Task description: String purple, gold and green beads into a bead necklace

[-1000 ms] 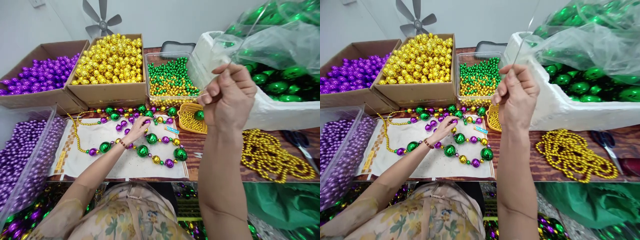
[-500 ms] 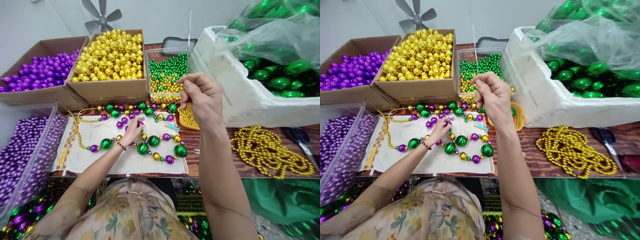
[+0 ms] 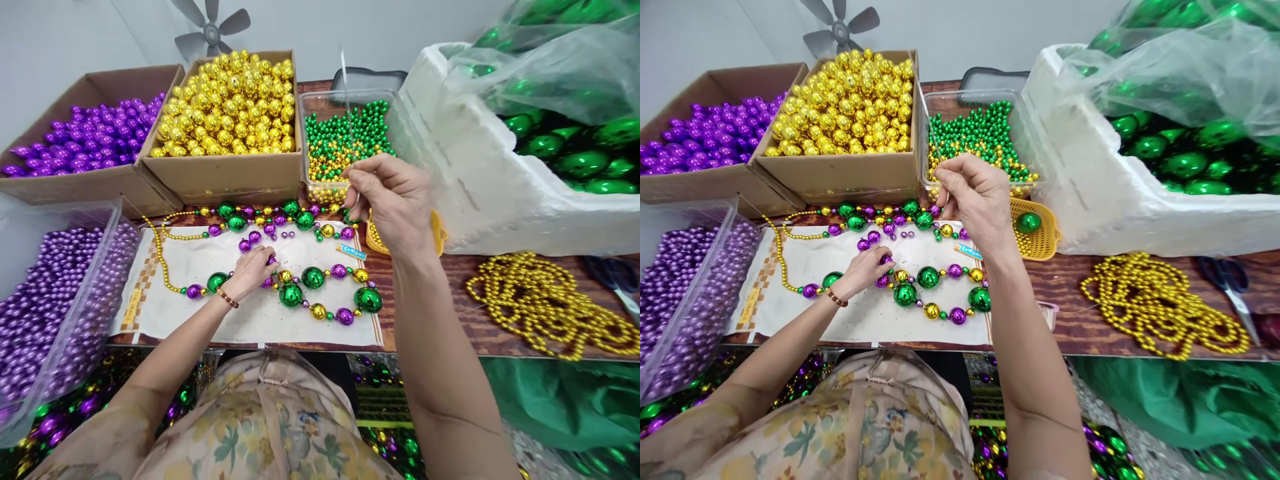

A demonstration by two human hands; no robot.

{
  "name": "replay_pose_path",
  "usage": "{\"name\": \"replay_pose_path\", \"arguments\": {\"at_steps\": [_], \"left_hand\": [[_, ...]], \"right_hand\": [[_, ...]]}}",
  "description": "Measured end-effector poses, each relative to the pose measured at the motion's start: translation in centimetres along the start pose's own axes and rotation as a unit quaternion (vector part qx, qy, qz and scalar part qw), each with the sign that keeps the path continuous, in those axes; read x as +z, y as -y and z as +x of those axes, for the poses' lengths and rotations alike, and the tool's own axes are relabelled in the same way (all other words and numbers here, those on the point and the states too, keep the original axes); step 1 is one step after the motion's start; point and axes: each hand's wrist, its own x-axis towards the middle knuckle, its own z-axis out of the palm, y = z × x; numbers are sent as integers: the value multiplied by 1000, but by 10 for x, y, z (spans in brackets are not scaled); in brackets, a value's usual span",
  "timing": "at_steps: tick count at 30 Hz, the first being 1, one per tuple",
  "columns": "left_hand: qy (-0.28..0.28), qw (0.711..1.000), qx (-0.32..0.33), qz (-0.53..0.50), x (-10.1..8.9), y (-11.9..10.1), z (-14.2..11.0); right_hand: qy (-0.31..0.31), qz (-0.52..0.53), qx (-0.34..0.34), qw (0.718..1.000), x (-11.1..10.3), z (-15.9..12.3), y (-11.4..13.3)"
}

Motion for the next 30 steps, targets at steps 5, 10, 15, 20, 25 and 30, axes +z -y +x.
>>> {"name": "replay_pose_path", "arguments": {"at_steps": [5, 10, 15, 20, 25, 30], "left_hand": [[4, 999, -20, 30, 8, 9, -11], [-1, 997, -48, 61, 6, 15, -17], [10, 999, -36, -2, -3, 23, -20], [10, 998, -62, -22, -11, 26, -24], [0, 996, -85, -2, -10, 28, -25], [-18, 994, -107, 12, -3, 33, -18]], "right_hand": [[12, -6, -1, 1000, 15, -6, -6], [71, -7, 14, 997, 24, -10, -7], [113, 7, 31, 993, 35, -16, -3], [107, 16, 50, 993, 43, -20, -4], [42, 33, 74, 996, 47, -22, -25], [10, 66, 121, 990, 45, -22, -43]]}}
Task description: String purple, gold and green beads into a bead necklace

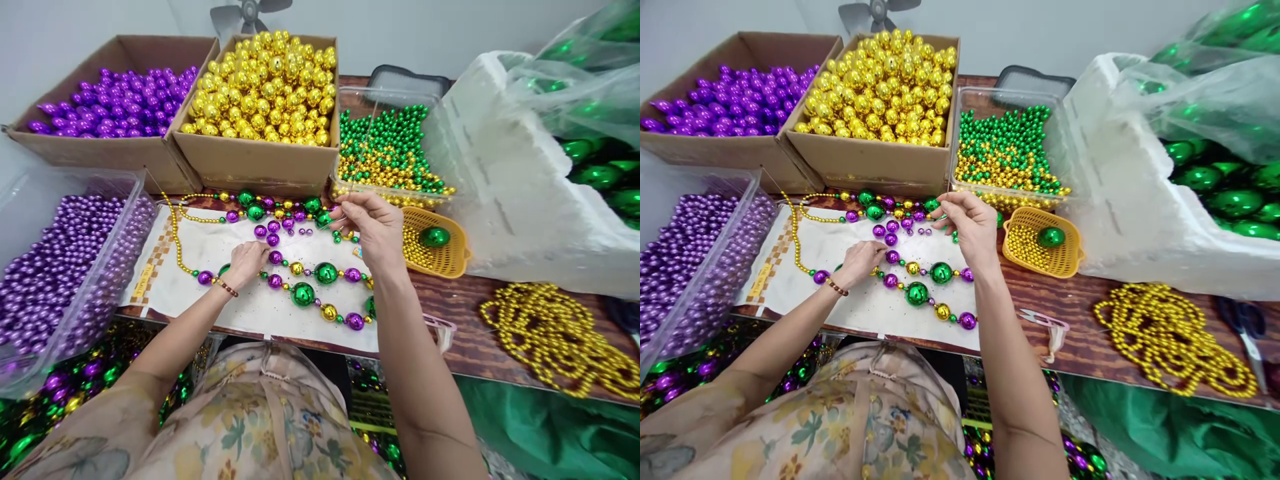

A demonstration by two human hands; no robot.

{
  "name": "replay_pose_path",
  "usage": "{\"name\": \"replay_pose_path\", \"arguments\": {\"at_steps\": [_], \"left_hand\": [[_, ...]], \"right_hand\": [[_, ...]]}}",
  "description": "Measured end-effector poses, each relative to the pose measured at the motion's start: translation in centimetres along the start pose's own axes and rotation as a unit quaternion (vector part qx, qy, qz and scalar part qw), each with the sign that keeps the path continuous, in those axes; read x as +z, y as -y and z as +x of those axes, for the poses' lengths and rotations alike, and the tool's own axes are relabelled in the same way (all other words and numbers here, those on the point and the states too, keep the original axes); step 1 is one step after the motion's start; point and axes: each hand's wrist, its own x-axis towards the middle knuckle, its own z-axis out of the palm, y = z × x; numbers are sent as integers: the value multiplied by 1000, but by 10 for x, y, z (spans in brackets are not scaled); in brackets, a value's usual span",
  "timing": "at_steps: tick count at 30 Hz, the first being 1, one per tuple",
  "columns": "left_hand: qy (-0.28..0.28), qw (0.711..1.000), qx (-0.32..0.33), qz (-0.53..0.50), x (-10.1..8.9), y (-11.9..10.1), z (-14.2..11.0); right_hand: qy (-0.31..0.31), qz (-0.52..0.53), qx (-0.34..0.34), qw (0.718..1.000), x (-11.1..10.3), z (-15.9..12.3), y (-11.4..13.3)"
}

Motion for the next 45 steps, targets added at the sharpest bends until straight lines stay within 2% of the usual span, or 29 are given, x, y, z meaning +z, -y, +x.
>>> {"name": "replay_pose_path", "arguments": {"at_steps": [7, 14, 17, 26, 36, 45], "left_hand": [[3, 999, 23, 21, 5, 6, 0], [12, 999, 22, 26, 5, 8, 1], [21, 999, 19, 26, 4, 8, 2], [38, 999, 15, 25, 0, 7, 4], [46, 997, 40, 36, 7, 7, 7], [38, 997, 48, 37, 4, -1, 2]], "right_hand": [[-64, 19, 17, 998, -7, 3, -11], [-90, 64, 38, 993, -13, -8, -28], [-82, 70, 52, 993, -17, -15, -33], [-74, 79, 42, 993, -16, -17, -31], [-84, 66, 57, 993, -28, -24, -37], [-128, 62, 50, 989, -40, -33, -31]]}}
